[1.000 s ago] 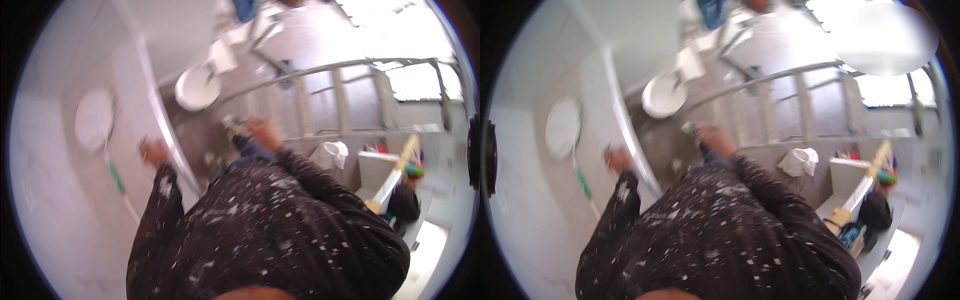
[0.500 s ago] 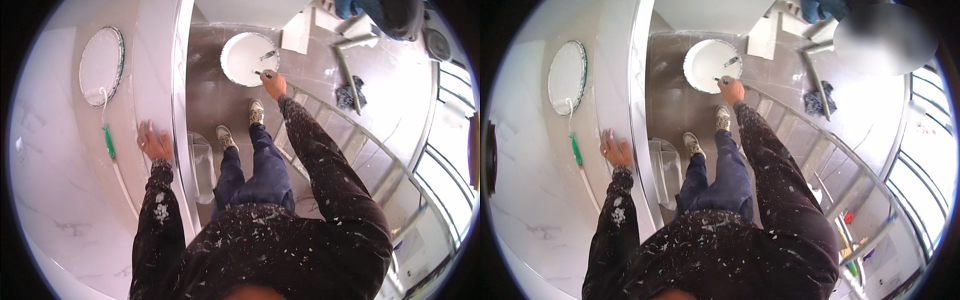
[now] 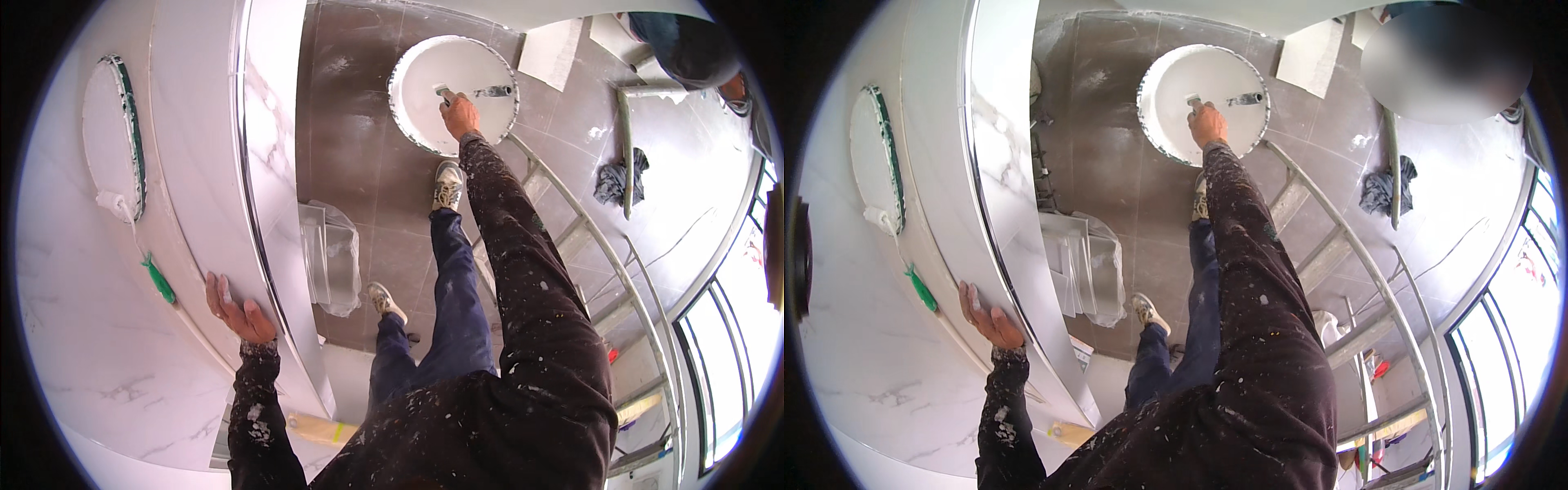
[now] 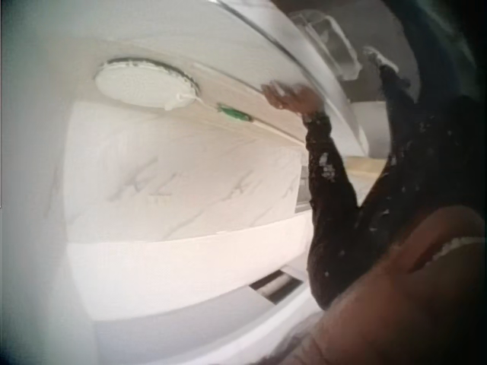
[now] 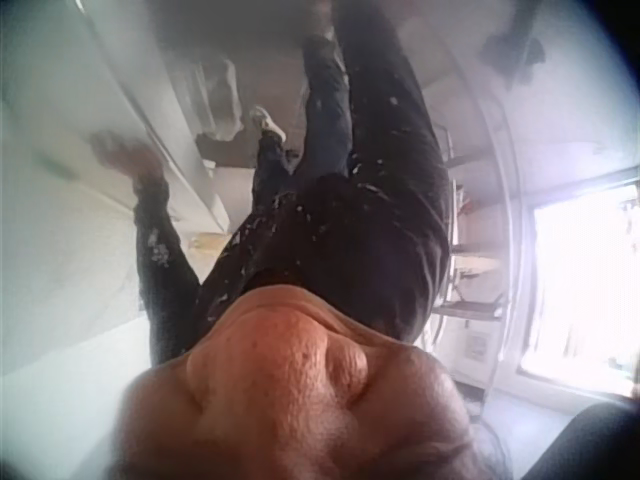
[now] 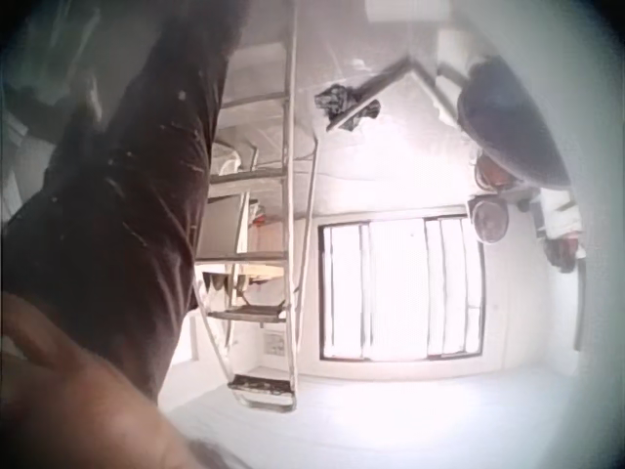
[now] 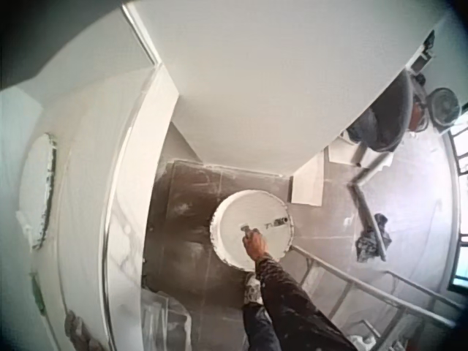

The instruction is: The person paints the upper wall and ceiling using a long-handled roller and a small brush. They repeatedly dip the brush into a paint bucket and apply white paint to the ceiling edge and wall surface. The person switches between the roller and brush to cover different areas.

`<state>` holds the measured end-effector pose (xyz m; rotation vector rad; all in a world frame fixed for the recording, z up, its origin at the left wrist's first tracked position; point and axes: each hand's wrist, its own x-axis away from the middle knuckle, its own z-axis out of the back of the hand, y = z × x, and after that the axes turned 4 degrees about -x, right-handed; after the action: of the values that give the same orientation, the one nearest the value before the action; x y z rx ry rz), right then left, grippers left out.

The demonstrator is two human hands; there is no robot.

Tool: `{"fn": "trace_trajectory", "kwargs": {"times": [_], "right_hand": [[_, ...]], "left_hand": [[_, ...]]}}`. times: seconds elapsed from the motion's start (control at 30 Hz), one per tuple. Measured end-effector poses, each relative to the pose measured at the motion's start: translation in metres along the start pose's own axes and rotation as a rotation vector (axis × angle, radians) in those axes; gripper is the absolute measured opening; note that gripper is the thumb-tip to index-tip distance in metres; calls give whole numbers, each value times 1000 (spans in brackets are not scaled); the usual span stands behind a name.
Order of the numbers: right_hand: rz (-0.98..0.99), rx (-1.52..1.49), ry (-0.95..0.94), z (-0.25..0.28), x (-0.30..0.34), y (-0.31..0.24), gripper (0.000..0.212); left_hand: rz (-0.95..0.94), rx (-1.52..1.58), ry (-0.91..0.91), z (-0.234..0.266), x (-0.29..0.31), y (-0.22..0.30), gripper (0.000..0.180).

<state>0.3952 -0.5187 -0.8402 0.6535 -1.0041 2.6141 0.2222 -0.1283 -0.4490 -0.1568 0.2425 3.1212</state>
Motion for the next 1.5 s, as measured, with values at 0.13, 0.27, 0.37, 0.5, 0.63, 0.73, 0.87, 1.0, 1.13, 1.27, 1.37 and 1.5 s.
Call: {"fn": "trace_trajectory", "kwargs": {"times": [0.13,0.27,0.37,0.5,0.63,0.73,0.87,1.0,1.13,1.27,1.37,1.5], "right_hand": [[-38,41,-35,-22,-20,9,35],[-61,-21,52,-34,-30,12,38],[-98,-100,175,-40,-34,14,36],[-195,-251,249,-49,-43,26,32],[-125,-212,315,-57,-49,38,32],[-135,-266,390,-57,-49,39,31],[-508,-1031,214,-47,-39,23,20],[-474,-1261,52,-35,-17,4,20],[-641,-1562,109,-15,21,1,25],[-709,-1789,138,25,78,6,32],[-687,-1993,59,62,121,-4,36],[-611,-2114,51,122,190,-39,33]], "left_hand": [[-3,30,-34,1,5,-7,57],[38,35,-62,1,9,-10,58],[62,47,-64,2,10,-11,59],[92,53,-67,2,11,-11,59],[88,86,-55,2,12,-12,58],[86,80,-53,3,12,-12,57],[79,71,-55,5,13,-13,56],[65,63,-52,5,10,-13,57],[54,66,-10,6,5,-9,58],[19,25,37,10,3,-9,57],[-3,23,53,11,7,-14,54],[-42,-10,156,11,10,-17,51]]}}
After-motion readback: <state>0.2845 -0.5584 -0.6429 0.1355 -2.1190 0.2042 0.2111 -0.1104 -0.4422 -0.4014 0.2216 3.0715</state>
